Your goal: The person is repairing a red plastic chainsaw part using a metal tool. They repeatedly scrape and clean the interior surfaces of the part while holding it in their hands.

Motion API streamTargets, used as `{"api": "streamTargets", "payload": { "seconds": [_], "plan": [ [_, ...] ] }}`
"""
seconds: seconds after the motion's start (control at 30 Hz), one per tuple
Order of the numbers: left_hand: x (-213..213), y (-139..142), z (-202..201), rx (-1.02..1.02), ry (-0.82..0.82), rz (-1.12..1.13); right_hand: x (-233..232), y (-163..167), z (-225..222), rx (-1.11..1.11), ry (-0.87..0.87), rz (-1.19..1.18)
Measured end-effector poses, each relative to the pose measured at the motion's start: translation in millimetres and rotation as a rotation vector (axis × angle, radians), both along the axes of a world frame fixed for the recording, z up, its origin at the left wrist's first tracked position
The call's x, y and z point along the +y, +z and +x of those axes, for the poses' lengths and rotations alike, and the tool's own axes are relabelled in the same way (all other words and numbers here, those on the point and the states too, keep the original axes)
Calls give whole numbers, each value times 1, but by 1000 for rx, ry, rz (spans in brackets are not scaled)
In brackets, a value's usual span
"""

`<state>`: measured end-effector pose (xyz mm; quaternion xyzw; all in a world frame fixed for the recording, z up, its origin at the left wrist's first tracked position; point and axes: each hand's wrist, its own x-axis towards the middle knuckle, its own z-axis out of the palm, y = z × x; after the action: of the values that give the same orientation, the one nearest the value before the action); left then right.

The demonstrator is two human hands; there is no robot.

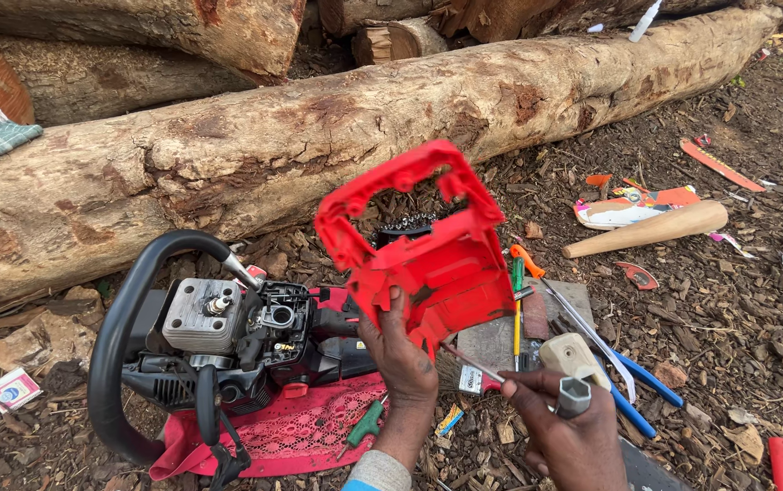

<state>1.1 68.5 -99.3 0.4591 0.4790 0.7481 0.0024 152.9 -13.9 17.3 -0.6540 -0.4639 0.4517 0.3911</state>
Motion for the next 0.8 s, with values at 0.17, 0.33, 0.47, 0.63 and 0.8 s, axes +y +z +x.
{"api": "streamTargets", "payload": {
  "seconds": [0.17, 0.33, 0.47, 0.63, 0.8],
  "plan": [
    [3, 37, -7, -1095, -407, 207, -7, -8, -4, -7, 17, 93],
    [-7, 64, -11, -1203, -410, 201, -8, -12, -6, -181, 93, 223],
    [-12, 76, -8, -1277, -384, 172, -8, -13, -7, -155, 40, 235],
    [-13, 79, -10, -1347, -384, 149, -10, -15, -3, -131, 93, 262],
    [-13, 80, -21, -1486, -427, 149, -11, -22, -2, 180, 27, 47]
  ]
}}
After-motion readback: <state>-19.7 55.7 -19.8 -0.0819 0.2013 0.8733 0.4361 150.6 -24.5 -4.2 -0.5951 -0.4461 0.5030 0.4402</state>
